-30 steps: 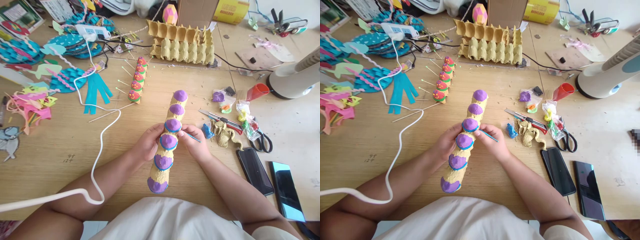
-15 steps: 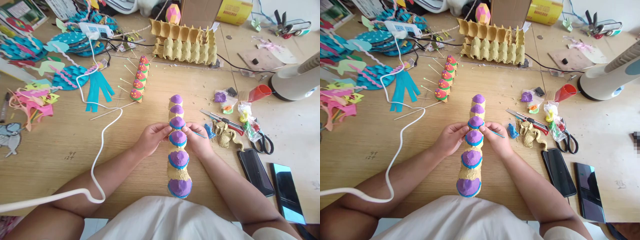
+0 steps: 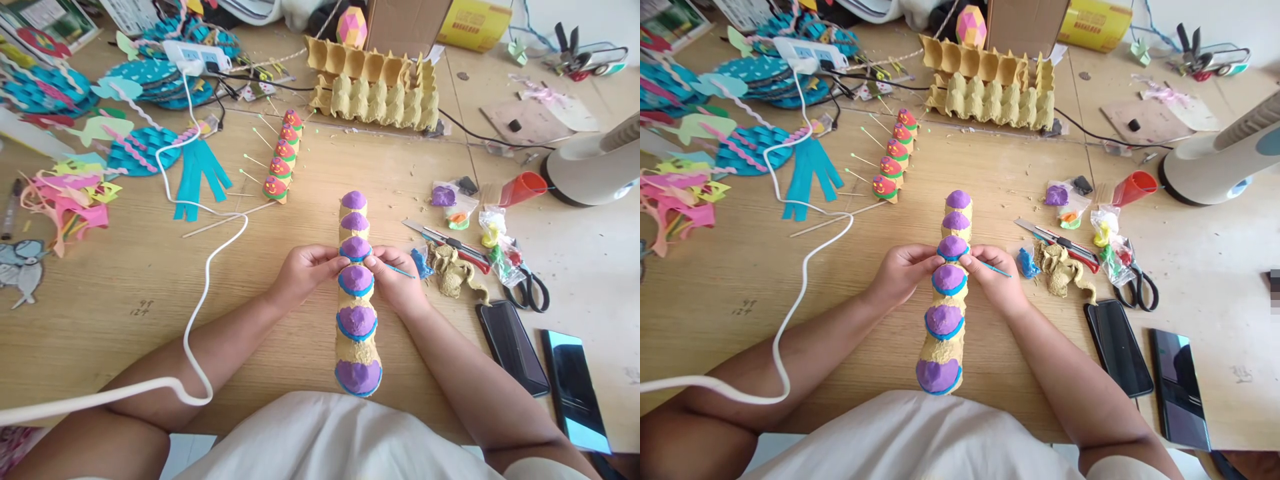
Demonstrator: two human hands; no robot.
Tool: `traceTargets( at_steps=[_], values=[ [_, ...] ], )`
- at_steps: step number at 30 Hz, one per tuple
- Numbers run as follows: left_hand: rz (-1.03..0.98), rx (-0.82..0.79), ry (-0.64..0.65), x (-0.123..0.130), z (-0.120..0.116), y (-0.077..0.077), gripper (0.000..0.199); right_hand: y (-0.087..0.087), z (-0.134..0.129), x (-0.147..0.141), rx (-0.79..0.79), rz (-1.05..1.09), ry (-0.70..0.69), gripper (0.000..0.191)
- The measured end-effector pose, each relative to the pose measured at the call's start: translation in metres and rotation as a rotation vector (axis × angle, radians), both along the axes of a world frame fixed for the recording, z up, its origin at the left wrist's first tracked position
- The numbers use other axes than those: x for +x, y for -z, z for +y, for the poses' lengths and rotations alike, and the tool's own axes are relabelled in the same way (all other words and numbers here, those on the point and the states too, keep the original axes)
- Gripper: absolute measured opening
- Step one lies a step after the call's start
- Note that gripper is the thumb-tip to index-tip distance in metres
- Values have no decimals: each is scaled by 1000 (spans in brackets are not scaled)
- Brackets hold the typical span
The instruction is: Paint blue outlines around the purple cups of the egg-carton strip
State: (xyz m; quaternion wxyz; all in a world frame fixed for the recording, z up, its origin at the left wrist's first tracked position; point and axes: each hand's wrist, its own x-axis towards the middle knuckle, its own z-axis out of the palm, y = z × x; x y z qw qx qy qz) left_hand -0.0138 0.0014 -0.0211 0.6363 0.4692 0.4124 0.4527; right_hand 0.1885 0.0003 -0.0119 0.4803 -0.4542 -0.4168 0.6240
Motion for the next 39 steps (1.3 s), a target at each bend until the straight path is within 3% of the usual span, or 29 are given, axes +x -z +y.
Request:
traceTargets(
  at_steps=[8,17,23,30,39],
  values=[
    [34,27,-38,1,-2,-9,27,-1,-1,-1,47,-25,-2,33],
    [-264,-142,-4,8,-3,-11,35,-2,-5,-2,25,-4,-17,38],
    [-266,-136,-10,8,-5,-12,32,0,-5,-2,39,11,-27,33],
    [-375,-216,69,9,-4,-16,35,-2,-5,-2,27,-8,-21,37],
    [-349,-179,56,8,-5,-13,34,2,-6,-1,39,14,-32,33]
  ],
)
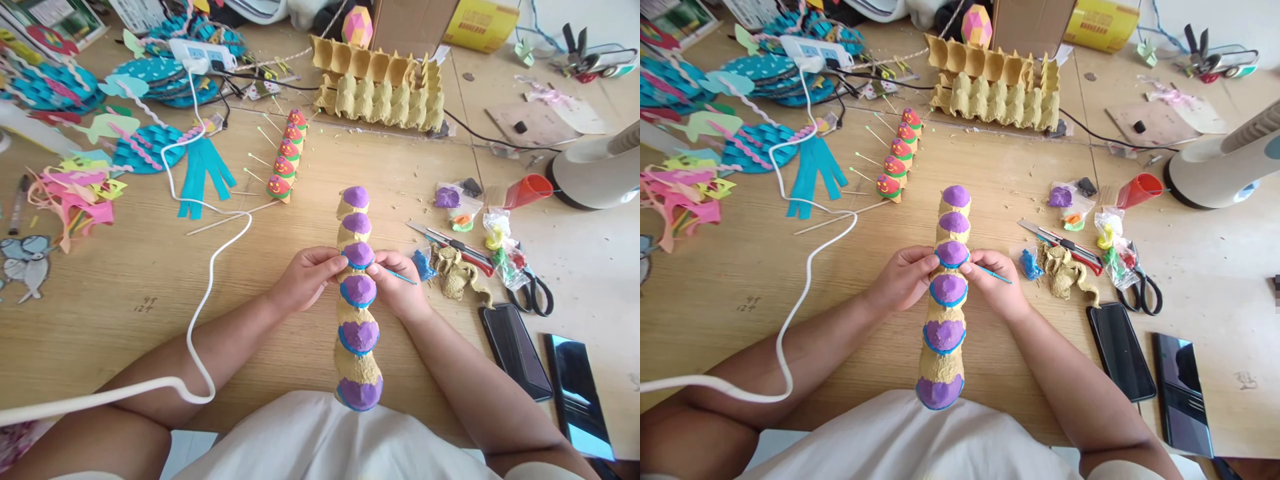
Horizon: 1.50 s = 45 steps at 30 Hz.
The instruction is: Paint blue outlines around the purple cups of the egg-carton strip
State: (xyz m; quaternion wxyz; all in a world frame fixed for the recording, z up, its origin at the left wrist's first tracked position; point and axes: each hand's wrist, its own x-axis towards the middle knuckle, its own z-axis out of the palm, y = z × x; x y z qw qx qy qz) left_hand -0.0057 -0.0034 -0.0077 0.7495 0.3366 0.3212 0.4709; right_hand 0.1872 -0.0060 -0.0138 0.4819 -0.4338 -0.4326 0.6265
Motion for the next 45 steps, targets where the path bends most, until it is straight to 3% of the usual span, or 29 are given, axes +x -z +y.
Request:
traceTargets(
  at_steps=[21,35,45],
  values=[
    [-20,-80,28,1,-3,-8,42,-6,0,0,-15,2,6,39],
    [-2,-84,-45,6,-5,-15,37,-6,-2,-2,21,-21,-31,35],
    [-65,-109,-35,6,-6,-10,40,-4,1,-1,66,-25,1,34]
  ],
)
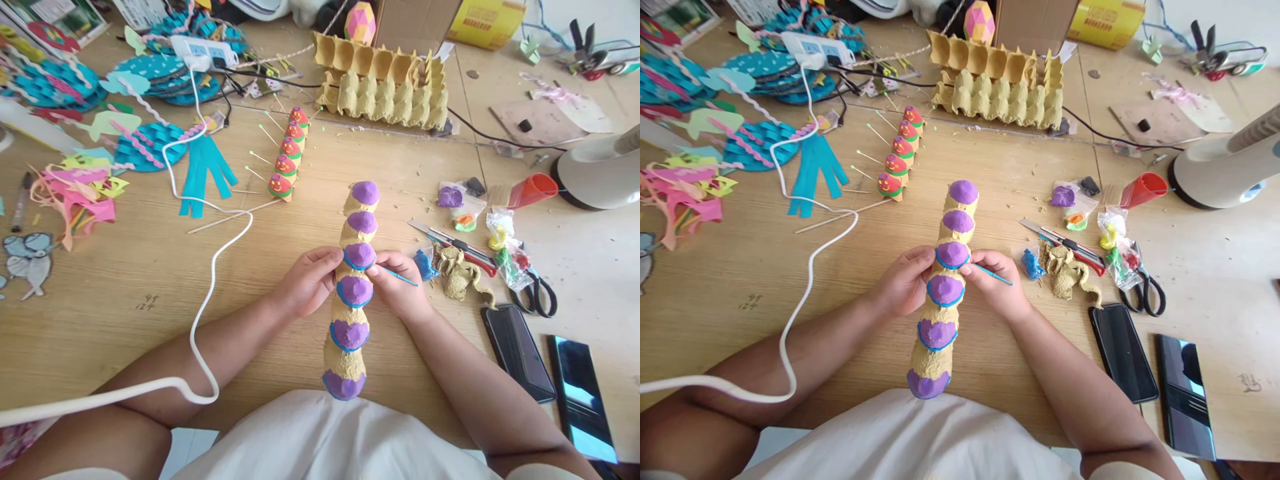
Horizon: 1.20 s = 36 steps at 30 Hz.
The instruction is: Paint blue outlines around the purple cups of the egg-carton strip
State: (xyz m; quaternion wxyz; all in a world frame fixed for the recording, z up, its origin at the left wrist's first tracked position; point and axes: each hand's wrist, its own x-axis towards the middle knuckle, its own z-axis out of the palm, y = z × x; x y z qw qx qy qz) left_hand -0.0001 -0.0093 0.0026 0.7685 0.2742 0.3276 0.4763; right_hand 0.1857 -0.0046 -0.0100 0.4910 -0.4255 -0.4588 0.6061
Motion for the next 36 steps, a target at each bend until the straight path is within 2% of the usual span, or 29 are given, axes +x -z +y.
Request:
traceTargets(
  at_steps=[4,11,17,25,30,33,36],
  values=[
    [17,5,-26,1,0,-1,35,0,-1,-1,10,-12,-6,33],
    [-45,-19,100,-2,3,-2,40,4,1,0,-56,58,43,34],
    [-96,-95,151,-4,7,2,35,1,2,-2,-80,109,73,36],
    [-113,-156,186,-5,9,7,30,1,1,0,-117,120,40,38],
    [-111,-124,153,-7,11,6,24,5,7,11,4,29,-45,35],
    [-97,-113,132,-9,13,6,20,2,13,16,72,-54,33,27],
    [-106,-127,125,-11,14,5,23,-5,15,18,94,-15,116,22]
  ],
)
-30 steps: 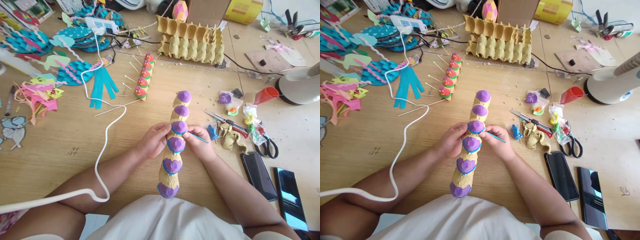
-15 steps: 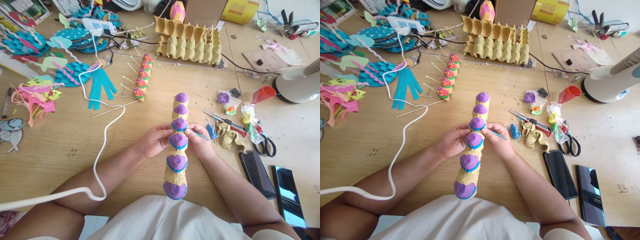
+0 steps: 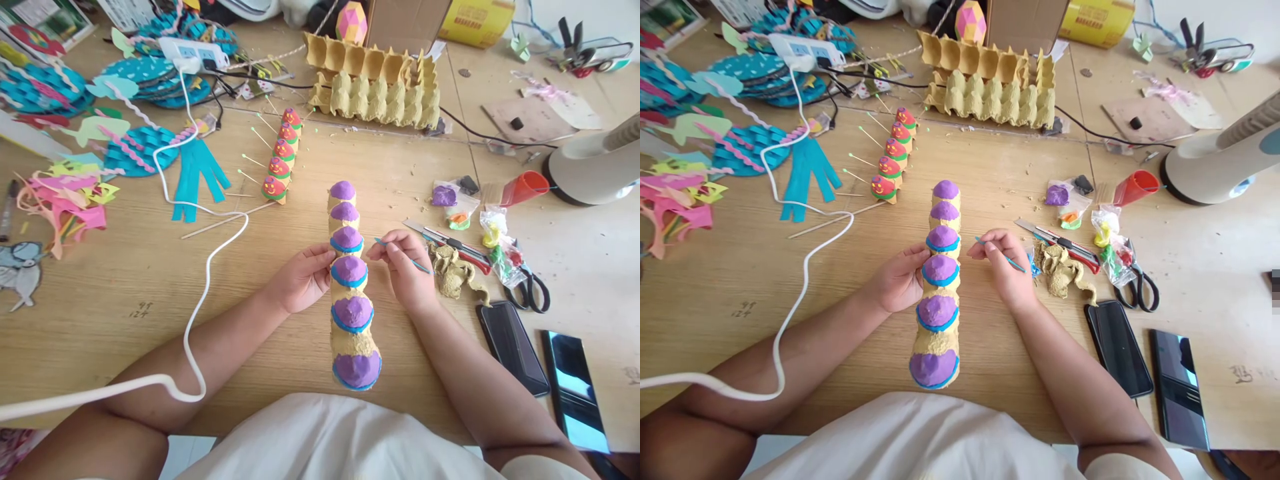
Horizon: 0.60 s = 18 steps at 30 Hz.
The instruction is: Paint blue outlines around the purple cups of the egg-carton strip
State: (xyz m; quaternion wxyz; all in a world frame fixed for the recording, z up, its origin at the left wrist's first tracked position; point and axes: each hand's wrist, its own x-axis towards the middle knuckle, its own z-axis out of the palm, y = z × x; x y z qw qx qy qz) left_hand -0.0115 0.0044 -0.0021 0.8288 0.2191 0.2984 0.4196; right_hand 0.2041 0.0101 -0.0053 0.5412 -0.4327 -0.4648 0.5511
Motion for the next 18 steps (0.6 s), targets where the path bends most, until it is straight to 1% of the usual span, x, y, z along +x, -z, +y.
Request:
traceTargets(
  at_steps=[2,5,7,10,14,18],
  values=[
    [-1,-12,18,-1,0,-2,24,-5,-2,1,43,42,-14,24],
    [-3,-37,69,-2,0,-5,26,-12,-7,0,110,63,-143,23],
    [-2,-42,80,-2,0,-7,28,-16,-10,-1,130,18,-200,24],
    [19,-36,71,-1,-1,-7,30,-18,-13,-4,137,-47,-244,27],
    [57,-35,80,0,-3,-6,30,-17,-14,-6,94,-62,-247,30],
    [75,-7,69,0,-4,-6,29,-14,-10,-5,85,-133,-170,29]
  ],
)
